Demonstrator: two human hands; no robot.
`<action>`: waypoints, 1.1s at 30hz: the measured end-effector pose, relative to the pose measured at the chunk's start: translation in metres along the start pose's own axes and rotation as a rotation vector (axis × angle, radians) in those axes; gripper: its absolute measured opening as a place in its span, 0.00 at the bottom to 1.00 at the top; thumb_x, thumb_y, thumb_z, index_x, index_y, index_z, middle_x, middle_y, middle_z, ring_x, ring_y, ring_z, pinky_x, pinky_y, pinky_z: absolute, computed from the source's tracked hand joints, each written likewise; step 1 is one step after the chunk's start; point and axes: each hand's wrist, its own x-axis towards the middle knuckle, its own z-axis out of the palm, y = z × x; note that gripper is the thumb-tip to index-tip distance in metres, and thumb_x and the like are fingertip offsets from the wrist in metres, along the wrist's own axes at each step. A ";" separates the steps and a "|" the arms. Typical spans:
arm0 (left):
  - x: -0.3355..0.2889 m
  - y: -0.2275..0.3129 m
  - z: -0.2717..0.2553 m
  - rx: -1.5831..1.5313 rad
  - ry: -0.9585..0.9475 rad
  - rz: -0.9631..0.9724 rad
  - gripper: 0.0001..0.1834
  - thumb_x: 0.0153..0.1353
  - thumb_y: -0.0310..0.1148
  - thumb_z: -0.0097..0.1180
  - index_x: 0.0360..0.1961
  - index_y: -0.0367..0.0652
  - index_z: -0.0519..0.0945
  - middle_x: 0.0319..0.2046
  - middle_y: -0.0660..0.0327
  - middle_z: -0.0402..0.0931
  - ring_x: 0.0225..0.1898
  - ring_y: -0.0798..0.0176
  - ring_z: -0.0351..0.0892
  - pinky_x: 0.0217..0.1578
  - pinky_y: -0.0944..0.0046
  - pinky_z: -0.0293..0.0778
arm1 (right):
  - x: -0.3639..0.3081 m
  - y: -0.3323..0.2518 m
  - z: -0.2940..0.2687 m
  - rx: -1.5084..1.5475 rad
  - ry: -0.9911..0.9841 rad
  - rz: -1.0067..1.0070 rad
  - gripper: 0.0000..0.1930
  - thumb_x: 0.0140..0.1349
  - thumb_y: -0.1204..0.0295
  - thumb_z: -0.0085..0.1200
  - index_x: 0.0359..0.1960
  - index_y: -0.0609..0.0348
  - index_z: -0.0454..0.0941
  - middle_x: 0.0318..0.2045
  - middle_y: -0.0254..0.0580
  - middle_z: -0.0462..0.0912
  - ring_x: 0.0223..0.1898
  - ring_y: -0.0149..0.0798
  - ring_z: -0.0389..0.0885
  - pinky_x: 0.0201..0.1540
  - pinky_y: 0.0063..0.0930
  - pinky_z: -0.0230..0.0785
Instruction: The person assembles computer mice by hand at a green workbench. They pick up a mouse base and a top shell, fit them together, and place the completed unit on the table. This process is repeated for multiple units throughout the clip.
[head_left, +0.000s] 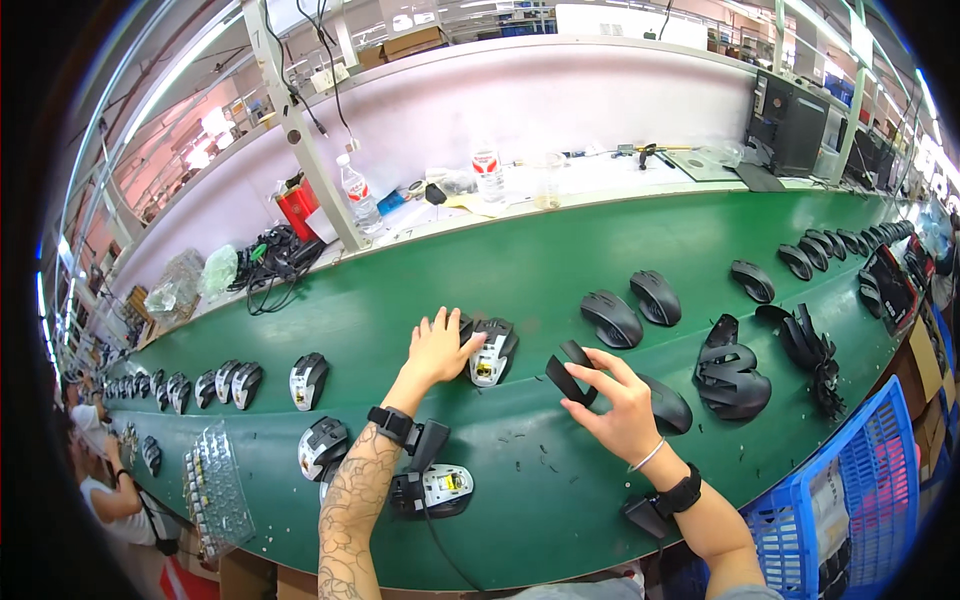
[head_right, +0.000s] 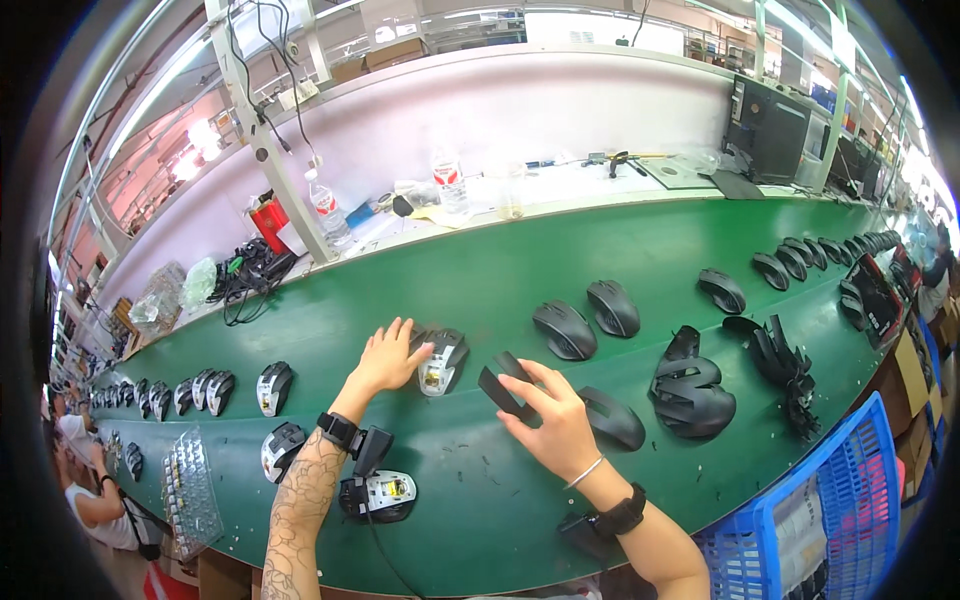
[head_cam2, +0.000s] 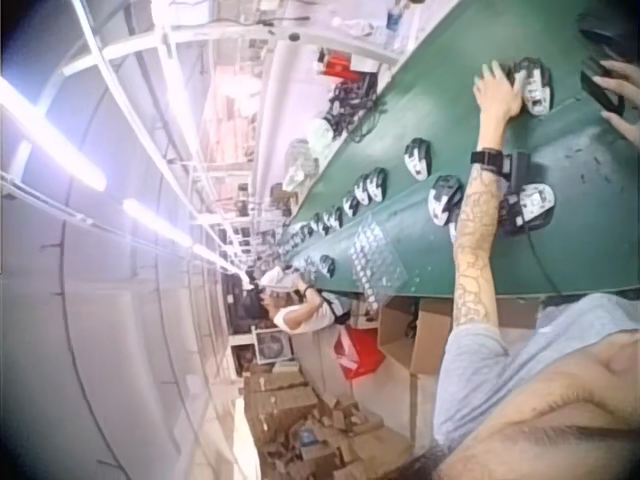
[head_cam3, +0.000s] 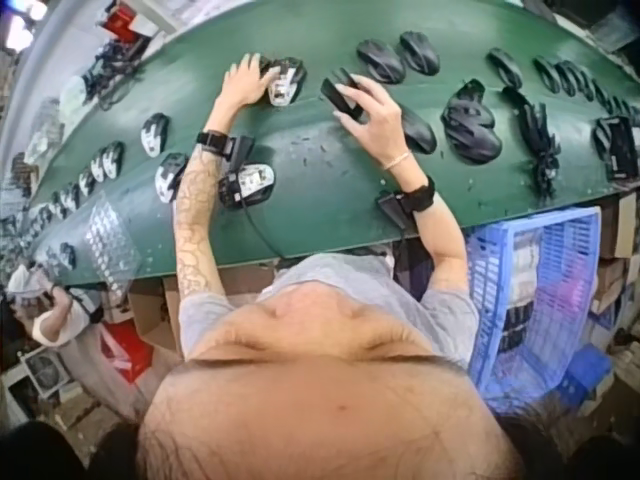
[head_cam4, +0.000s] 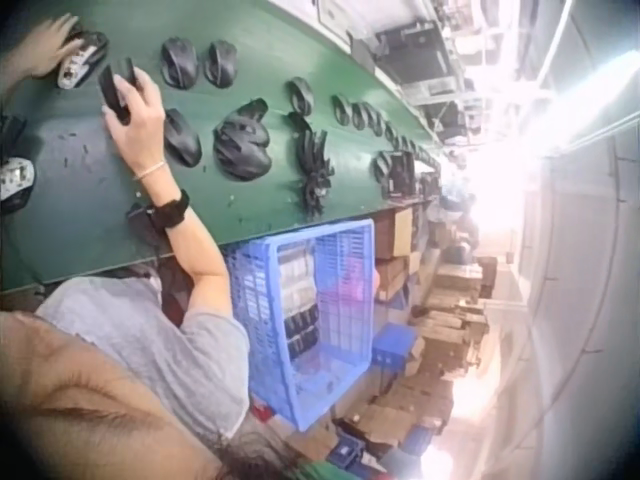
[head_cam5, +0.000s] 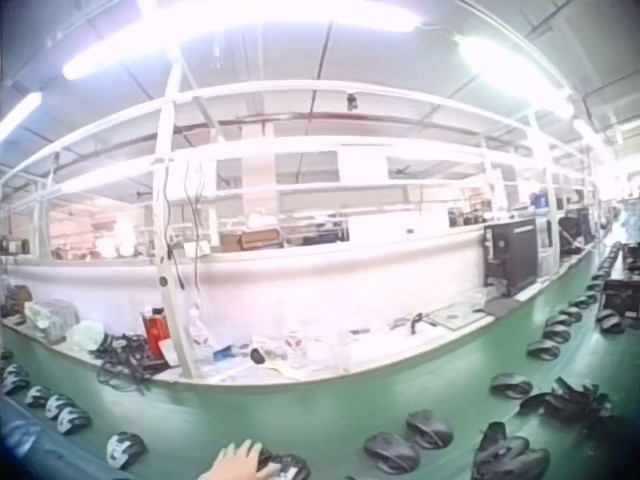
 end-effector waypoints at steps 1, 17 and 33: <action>-0.002 -0.011 0.004 0.040 0.025 -0.025 0.35 0.63 0.53 0.45 0.62 0.37 0.62 0.64 0.47 0.58 0.67 0.37 0.48 0.65 0.43 0.46 | -0.002 0.002 0.001 0.007 0.002 0.009 0.23 0.45 0.75 0.66 0.47 0.55 0.79 0.50 0.51 0.74 0.47 0.48 0.76 0.47 0.34 0.75; -0.011 0.040 0.007 0.039 0.062 0.066 0.43 0.53 0.62 0.53 0.48 0.25 0.72 0.50 0.40 0.70 0.57 0.44 0.62 0.56 0.49 0.62 | -0.006 0.009 -0.002 0.004 0.044 0.110 0.27 0.43 0.77 0.66 0.50 0.50 0.78 0.55 0.44 0.70 0.39 0.40 0.75 0.43 0.33 0.73; -0.030 0.067 0.010 -1.400 -0.184 -0.176 0.34 0.42 0.36 0.73 0.48 0.34 0.70 0.41 0.54 0.77 0.41 0.59 0.80 0.42 0.59 0.76 | 0.000 -0.010 0.004 0.183 0.305 0.128 0.34 0.44 0.77 0.67 0.58 0.59 0.70 0.50 0.49 0.73 0.41 0.41 0.79 0.42 0.30 0.75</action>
